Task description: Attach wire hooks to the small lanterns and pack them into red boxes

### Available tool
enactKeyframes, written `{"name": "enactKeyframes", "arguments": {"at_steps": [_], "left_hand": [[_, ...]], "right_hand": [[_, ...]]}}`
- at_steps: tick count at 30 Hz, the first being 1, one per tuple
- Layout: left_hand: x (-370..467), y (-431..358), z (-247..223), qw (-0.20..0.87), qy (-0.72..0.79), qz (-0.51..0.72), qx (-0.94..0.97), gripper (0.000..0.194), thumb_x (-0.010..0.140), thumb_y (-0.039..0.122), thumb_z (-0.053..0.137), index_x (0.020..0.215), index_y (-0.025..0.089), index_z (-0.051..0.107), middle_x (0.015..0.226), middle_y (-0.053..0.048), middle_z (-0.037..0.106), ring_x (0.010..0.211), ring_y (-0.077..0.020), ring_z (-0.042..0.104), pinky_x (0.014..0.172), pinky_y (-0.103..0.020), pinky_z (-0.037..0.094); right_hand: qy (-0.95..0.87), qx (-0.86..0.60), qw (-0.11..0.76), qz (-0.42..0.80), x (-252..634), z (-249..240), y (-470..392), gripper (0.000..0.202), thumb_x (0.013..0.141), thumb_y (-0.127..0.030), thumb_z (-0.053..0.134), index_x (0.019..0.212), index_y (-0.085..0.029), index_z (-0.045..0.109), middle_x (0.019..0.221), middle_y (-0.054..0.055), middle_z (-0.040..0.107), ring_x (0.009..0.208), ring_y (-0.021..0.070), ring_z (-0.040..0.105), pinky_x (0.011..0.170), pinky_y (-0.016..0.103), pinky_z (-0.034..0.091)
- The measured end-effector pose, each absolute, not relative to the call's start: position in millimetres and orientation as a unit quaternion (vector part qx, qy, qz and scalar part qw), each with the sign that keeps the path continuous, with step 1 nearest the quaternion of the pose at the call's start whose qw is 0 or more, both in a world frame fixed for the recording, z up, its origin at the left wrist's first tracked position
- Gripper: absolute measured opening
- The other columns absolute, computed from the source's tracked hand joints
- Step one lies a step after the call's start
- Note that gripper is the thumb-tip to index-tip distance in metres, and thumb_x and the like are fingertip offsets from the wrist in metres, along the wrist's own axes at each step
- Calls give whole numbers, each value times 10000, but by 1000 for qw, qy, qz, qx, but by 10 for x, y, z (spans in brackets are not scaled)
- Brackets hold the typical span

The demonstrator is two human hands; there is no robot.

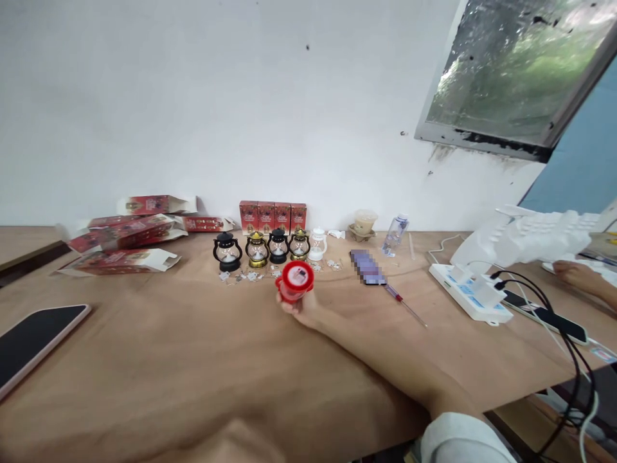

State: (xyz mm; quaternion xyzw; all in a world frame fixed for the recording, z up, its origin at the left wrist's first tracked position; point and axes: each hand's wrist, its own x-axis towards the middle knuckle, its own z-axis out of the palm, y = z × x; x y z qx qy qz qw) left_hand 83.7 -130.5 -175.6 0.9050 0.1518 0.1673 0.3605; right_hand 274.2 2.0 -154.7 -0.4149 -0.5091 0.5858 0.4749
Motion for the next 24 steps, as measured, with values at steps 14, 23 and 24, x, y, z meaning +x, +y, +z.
{"name": "enactKeyframes", "arguments": {"at_steps": [14, 23, 24], "left_hand": [[551, -267, -1639, 446, 315, 383, 745, 610, 621, 487, 720, 1121, 174, 566, 1200, -102, 616, 1165, -299, 544, 1023, -488, 410], [564, -321, -1542, 474, 312, 382, 730, 714, 587, 507, 757, 1189, 192, 539, 1351, -122, 519, 1275, -289, 458, 1067, -506, 365], [564, -325, -1529, 479, 314, 378, 728, 731, 583, 524, 755, 1199, 195, 537, 1360, -121, 511, 1278, -289, 456, 1073, -509, 356]], "right_hand": [[-478, -365, 572, 557, 1910, -1723, -311, 193, 673, -410, 578, 659, -218, 597, 648, -3, 599, 650, 159, 540, 608, 270, 432], [-581, -418, 516, 471, 2150, -1724, -294, 278, 767, -451, 576, 712, -191, 656, 655, -1, 607, 611, 145, 513, 601, 268, 397], [-572, -416, 519, 479, 2149, -1729, -286, 287, 746, -464, 602, 682, -187, 645, 637, -4, 598, 590, 139, 500, 581, 261, 389]]}}
